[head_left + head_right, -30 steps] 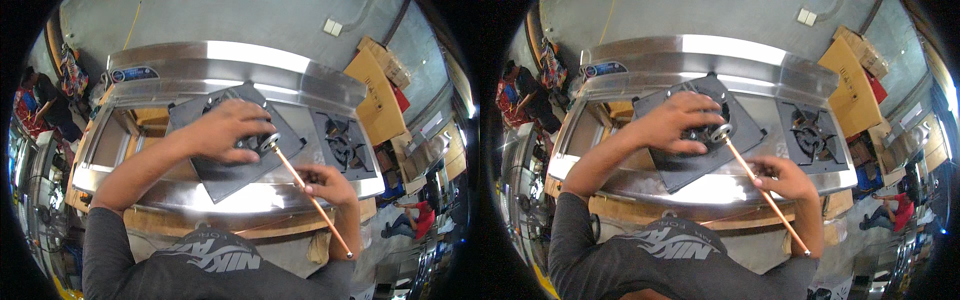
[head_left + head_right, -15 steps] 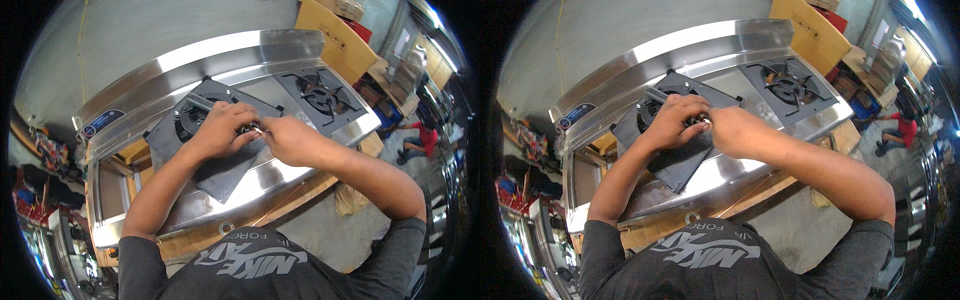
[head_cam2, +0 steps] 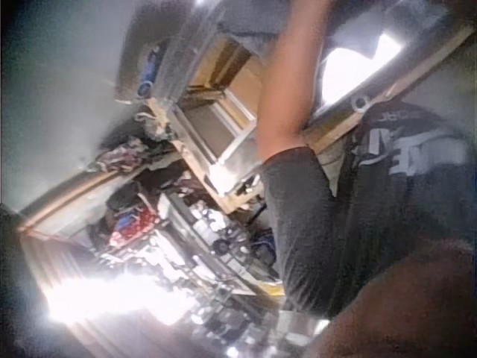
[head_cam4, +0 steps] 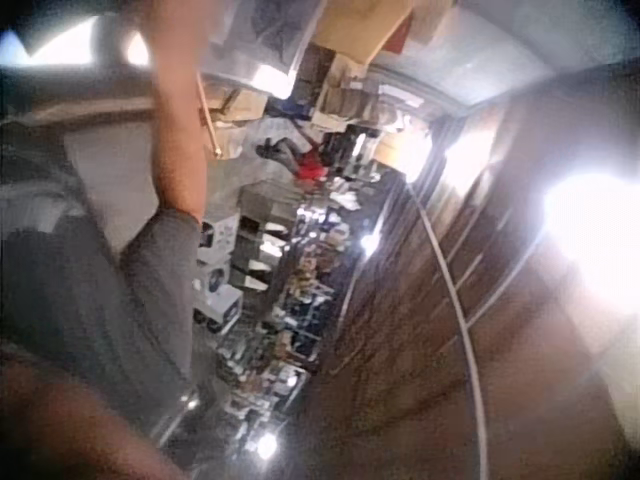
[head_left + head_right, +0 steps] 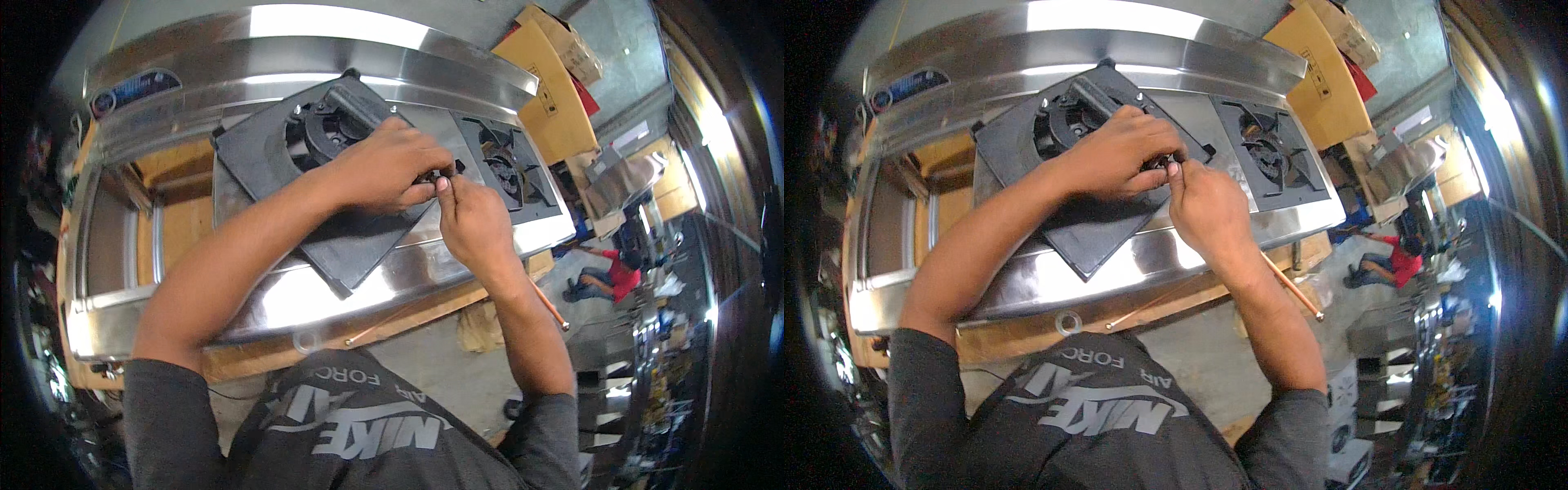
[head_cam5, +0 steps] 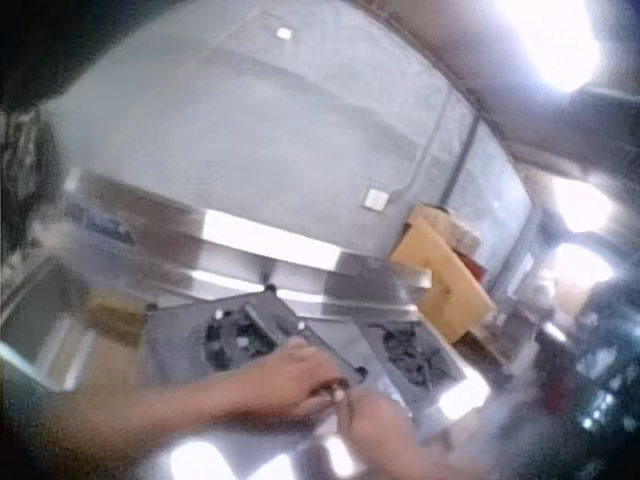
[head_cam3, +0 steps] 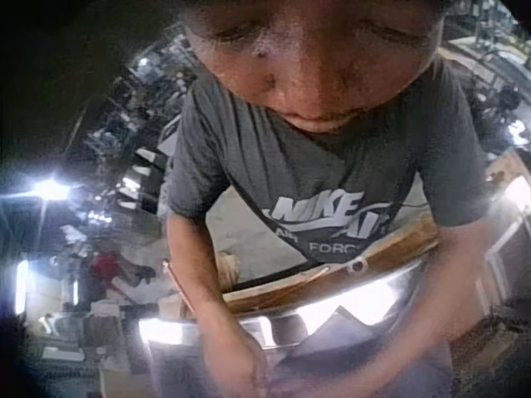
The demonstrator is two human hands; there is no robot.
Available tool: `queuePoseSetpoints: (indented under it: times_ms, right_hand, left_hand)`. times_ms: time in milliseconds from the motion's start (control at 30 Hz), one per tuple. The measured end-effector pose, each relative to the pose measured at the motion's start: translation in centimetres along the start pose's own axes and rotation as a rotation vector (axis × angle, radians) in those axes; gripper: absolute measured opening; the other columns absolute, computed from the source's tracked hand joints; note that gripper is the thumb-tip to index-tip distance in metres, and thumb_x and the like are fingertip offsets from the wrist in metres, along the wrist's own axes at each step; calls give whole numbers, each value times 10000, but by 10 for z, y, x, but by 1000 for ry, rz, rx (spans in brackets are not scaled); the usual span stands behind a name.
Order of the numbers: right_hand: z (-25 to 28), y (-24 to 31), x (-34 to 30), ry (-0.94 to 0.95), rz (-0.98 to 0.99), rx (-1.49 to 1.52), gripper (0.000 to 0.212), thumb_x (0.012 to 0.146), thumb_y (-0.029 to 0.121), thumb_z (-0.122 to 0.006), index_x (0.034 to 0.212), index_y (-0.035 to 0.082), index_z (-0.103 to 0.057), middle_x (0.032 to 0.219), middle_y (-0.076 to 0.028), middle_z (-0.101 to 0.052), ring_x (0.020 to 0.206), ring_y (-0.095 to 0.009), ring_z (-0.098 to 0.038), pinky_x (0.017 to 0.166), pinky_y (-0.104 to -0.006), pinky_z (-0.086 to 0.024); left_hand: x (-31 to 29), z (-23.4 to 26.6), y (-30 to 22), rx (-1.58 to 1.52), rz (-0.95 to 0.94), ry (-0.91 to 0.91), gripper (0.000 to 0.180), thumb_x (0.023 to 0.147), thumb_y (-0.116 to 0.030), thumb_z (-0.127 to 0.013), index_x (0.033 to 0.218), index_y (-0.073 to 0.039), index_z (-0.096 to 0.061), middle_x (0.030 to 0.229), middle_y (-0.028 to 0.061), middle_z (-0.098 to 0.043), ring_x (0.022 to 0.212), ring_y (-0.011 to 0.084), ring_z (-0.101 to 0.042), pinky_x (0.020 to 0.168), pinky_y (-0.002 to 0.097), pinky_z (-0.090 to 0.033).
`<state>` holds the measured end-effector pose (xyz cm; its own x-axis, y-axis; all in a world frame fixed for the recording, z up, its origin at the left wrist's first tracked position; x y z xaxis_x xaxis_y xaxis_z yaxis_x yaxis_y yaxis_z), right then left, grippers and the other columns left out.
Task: The person assembles a commercial gas stove burner by inserting a copper gas line into a white plastic fitting, then attaching the burner head and grate to the stainless steel cooktop. The person uses a rubber mallet to tap the burner grate into place.
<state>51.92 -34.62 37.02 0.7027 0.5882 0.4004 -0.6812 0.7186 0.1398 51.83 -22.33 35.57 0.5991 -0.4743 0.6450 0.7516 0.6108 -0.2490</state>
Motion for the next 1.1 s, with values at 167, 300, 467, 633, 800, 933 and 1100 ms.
queuePoseSetpoints:
  times_ms: [167, 300, 467, 633, 800, 933, 1100]
  right_hand:
    - [-2, -1, 1, -14, 66, 5, 337, 1005, 263, -534, 782, 20, -602, 695, -228, -621, 673, -454, -616, 603, -543, -466]
    - [0, 2, 3, 52, 139, 29, 305, 980, 239, -570, 765, 22, -586, 683, -216, -615, 635, -436, -612, 570, -532, -461]
    - [4, 2, -1, 70, 199, 70, 257, 952, 171, -625, 754, 13, -583, 675, -207, -585, 625, -418, -592, 566, -480, -440]
    - [6, 2, -4, 125, 150, 3, 184, 941, 167, -636, 841, 21, -585, 700, -197, -609, 655, -417, -608, 574, -502, -454]
    - [2, -8, -3, 189, 329, -12, 196, 953, 187, -625, 846, 32, -569, 711, -191, -620, 670, -424, -615, 567, -502, -467]
    - [2, -10, 4, 286, 408, 38, 198, 962, 206, -609, 873, 33, -577, 727, -206, -626, 688, -438, -619, 594, -521, -474]
    - [12, -19, 2, 377, 427, 159, 206, 967, 217, -597, 909, 21, -582, 723, -225, -632, 703, -453, -627, 616, -546, -473]
  left_hand:
    - [-2, 5, 0, 5, -69, -44, 233, 894, -270, -660, 1048, -104, -602, 1030, 81, -606, 1047, 275, -588, 953, 427, -386]
    - [-6, 4, 1, -28, -54, -18, 283, 850, -248, -705, 1071, -112, -591, 1042, 75, -603, 1050, 268, -589, 949, 428, -388]
    - [-5, 1, -2, 14, -67, 58, 356, 783, -206, -765, 1078, -127, -582, 1081, 57, -596, 1071, 261, -583, 958, 429, -383]
    - [-3, 0, -3, 9, -37, 81, 375, 723, -161, -779, 1043, -127, -587, 1074, 50, -590, 1082, 255, -575, 959, 429, -372]
    - [2, 0, -7, -42, -28, 107, 353, 695, -116, -754, 1014, -120, -601, 1061, 50, -595, 1065, 258, -580, 955, 439, -365]
    - [0, 3, -7, -60, -49, 137, 356, 702, -135, -747, 1027, -122, -603, 1076, 59, -600, 1089, 263, -575, 969, 449, -361]
    - [-1, 1, -19, 71, 61, 111, 327, 762, -270, -770, 1022, -119, -640, 1169, 85, -584, 1162, 292, -553, 1058, 526, -331]
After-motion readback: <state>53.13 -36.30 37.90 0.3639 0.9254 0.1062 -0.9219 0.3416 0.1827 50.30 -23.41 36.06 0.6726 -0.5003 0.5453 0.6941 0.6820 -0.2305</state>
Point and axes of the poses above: each hand's wrist, its own x-axis towards the middle knuckle, its own z-axis out of the back of the hand, y = z × x, the point moved 7 cm from there along x, towards the middle knuckle
